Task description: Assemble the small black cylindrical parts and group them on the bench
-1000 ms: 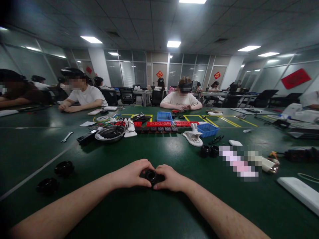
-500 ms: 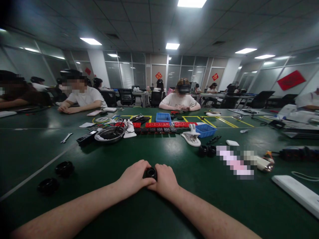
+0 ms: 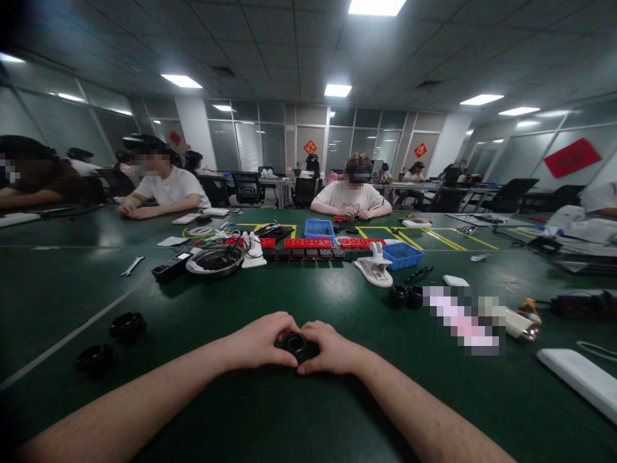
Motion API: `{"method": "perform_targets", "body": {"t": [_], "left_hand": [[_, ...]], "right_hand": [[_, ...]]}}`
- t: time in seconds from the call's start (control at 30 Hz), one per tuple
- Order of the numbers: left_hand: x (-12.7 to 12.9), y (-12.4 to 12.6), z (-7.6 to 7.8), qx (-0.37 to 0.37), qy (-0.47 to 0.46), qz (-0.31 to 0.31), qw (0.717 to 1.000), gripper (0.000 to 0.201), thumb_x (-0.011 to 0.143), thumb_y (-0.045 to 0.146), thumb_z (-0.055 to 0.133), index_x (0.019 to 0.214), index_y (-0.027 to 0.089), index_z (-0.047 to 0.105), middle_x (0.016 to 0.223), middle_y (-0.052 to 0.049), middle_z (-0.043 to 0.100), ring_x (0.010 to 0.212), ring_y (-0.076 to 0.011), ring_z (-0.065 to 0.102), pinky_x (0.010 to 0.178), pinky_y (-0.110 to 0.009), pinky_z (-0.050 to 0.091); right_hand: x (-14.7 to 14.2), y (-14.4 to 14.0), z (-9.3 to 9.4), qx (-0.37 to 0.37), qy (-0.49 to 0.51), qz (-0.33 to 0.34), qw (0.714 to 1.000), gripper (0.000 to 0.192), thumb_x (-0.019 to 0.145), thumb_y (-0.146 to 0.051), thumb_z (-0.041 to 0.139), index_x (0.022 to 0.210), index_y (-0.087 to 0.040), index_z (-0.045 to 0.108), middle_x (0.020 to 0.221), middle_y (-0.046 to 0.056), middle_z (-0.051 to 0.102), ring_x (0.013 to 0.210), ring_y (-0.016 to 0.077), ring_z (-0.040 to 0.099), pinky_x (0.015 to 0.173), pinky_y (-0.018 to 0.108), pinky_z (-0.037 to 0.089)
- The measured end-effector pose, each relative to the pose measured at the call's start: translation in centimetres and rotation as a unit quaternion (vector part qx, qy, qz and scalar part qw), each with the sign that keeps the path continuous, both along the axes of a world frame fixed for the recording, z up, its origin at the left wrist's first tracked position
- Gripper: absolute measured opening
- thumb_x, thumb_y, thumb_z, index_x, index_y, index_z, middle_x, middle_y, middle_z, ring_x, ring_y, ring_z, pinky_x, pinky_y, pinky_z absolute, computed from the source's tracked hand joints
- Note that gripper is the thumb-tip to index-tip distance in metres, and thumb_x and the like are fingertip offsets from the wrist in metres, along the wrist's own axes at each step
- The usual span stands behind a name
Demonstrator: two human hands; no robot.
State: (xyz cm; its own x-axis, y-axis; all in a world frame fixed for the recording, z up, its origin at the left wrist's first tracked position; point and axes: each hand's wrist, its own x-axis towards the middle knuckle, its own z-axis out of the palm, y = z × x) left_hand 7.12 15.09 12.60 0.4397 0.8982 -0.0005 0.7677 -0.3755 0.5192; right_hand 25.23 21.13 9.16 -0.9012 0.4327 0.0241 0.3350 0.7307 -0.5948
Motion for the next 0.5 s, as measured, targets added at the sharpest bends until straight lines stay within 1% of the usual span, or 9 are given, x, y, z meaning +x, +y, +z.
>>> {"method": "perform_targets", "body": {"t": [0.13, 0.27, 0.5], "left_hand": [[-0.16, 0.29, -0.38, 0.003, -0.005, -0.017, 1.0, 0.04, 0.06, 0.047, 0.062, 0.088, 0.02, 0.053, 0.086, 0.0, 0.05, 0.078, -0.0158, 0.048, 0.062, -0.023, 0.036], [-0.24, 0.42, -0.64, 0.003, -0.004, -0.018, 1.0, 0.04, 0.06, 0.047, 0.061, 0.088, 0.02, 0.052, 0.087, 0.0, 0.05, 0.078, -0.0158, 0.047, 0.063, -0.023, 0.036], [0.02, 0.21, -0.36, -0.002, -0.004, -0.012, 1.0, 0.041, 0.06, 0.048, 0.061, 0.088, 0.02, 0.053, 0.087, -0.001, 0.05, 0.078, -0.0163, 0.048, 0.062, -0.023, 0.036]], "right_hand": [[0.05, 0.27, 0.11, -0.02, 0.0, 0.022, 1.0, 0.042, 0.062, -0.036, 0.065, 0.099, -0.021, 0.055, 0.097, 0.002, 0.05, 0.093, 0.0199, 0.042, 0.082, 0.032, 0.032], [0.0, 0.47, -0.02, -0.03, 0.004, 0.028, 0.999, 0.039, 0.063, -0.036, 0.064, 0.097, -0.02, 0.056, 0.097, 0.002, 0.05, 0.092, 0.0197, 0.043, 0.081, 0.031, 0.032], [-0.04, 0.47, -0.33, -0.022, 0.014, 0.019, 0.999, 0.042, 0.06, -0.037, 0.067, 0.097, -0.02, 0.057, 0.094, 0.002, 0.051, 0.09, 0.0194, 0.043, 0.078, 0.03, 0.033]]}}
